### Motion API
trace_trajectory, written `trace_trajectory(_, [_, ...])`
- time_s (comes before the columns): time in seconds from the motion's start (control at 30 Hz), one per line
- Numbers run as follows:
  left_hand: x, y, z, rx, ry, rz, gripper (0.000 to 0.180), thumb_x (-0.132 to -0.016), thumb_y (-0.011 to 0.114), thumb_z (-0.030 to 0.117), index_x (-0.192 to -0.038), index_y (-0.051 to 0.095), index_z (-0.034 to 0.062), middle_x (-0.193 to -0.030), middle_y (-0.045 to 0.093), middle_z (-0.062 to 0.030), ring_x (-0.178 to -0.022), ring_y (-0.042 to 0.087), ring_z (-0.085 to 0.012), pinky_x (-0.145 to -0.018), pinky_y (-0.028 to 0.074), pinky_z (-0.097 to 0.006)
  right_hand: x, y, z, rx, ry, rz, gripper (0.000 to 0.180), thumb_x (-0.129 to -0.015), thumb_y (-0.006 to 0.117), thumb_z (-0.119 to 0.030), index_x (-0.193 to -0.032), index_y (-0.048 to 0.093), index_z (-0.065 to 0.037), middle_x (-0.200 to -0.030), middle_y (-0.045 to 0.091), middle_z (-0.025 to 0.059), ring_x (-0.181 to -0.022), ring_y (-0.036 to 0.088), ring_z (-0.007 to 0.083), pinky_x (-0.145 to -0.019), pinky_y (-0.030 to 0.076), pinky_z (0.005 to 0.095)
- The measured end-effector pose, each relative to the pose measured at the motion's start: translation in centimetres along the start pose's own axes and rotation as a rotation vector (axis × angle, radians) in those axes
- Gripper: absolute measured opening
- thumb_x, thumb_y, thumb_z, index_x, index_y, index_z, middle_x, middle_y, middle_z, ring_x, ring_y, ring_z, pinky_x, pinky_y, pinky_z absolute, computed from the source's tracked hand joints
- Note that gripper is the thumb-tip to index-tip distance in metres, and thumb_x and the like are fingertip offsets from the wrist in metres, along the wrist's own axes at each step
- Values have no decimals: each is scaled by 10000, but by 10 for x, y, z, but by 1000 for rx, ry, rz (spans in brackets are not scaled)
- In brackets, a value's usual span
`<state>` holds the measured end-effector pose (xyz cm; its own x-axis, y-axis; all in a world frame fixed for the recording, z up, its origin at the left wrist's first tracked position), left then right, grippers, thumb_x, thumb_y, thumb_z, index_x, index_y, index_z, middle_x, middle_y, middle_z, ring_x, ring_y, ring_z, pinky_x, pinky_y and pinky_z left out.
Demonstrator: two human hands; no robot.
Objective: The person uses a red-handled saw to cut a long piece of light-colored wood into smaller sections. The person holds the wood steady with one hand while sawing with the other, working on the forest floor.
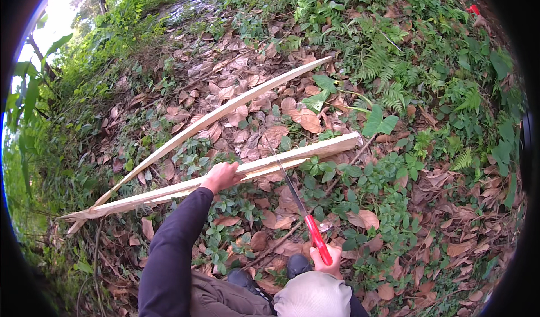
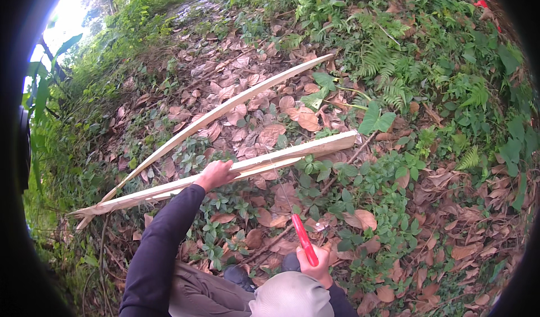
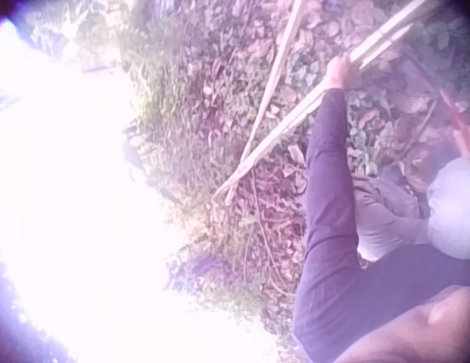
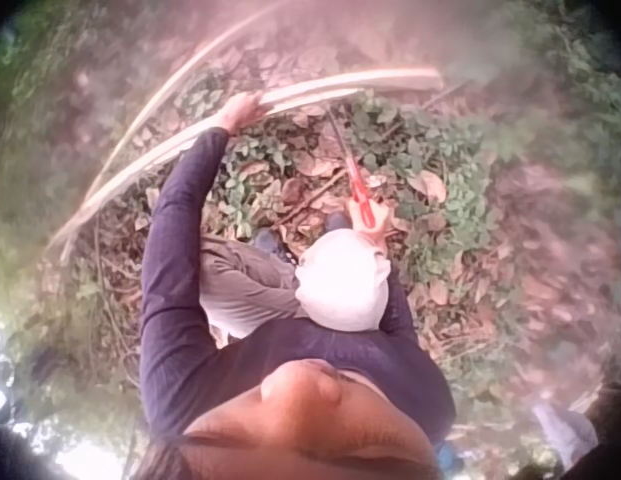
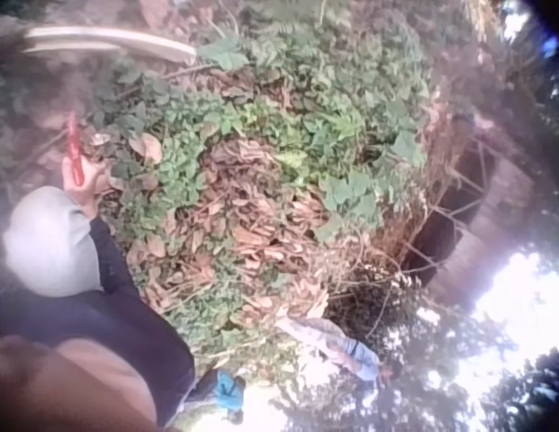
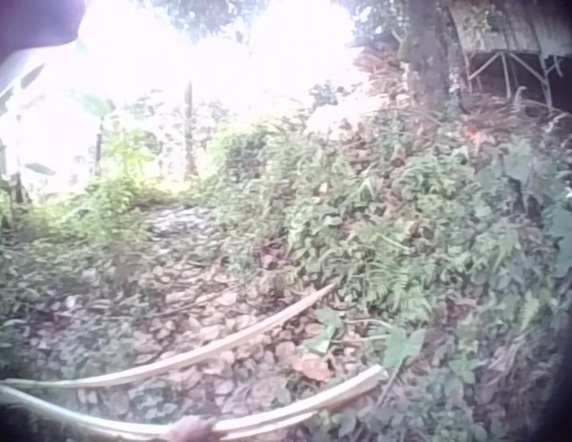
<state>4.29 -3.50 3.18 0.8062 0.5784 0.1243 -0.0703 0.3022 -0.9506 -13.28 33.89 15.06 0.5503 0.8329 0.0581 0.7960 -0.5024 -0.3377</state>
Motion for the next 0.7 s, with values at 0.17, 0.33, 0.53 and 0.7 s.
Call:
trace_trajectory(0.17, [-1, 1, -3, 7, 6, -6, 512, -914, 627, 518, -911, 577, 9, -692, 657, -233, -706, 676, -431, -664, 542, -513, -2, -1, -2, 5, -10, 31, 267, -853, 672, -66, -634, 523, -26, -499, 438, -6, -444, 415, 81, -443, 324, 308])
trace_trajectory(0.33, [-1, 0, -1, -7, -12, -10, 501, -920, 616, 518, -936, 585, 18, -708, 663, -231, -720, 680, -424, -682, 547, -514, -3, 0, -7, 13, -14, 11, 267, -853, 669, -62, -636, 518, -25, -498, 436, 6, -437, 415, 91, -440, 327, 315])
trace_trajectory(0.53, [-3, -3, 2, -2, -2, -20, 519, -914, 619, 540, -937, 587, 23, -691, 656, -237, -702, 674, -435, -657, 545, -514, -3, 0, -11, 31, -32, 7, 262, -854, 665, -62, -639, 519, -26, -498, 432, 20, -431, 413, 103, -439, 325, 320])
trace_trajectory(0.7, [-1, -2, -1, -16, -5, -20, 510, -918, 620, 521, -919, 576, 13, -694, 662, -220, -712, 681, -418, -674, 550, -502, -8, 0, -11, 27, -49, 2, 272, -855, 663, -69, -633, 510, -30, -505, 435, 31, -430, 419, 118, -444, 327, 328])
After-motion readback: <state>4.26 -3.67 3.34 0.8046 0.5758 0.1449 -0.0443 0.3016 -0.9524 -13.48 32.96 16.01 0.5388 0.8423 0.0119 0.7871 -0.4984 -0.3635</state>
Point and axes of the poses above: each hand's wrist, its own x-axis away from the middle knuckle, its own y-axis out of the palm, z = x × y, the point moved 2 cm from there along -x, towards the middle knuckle
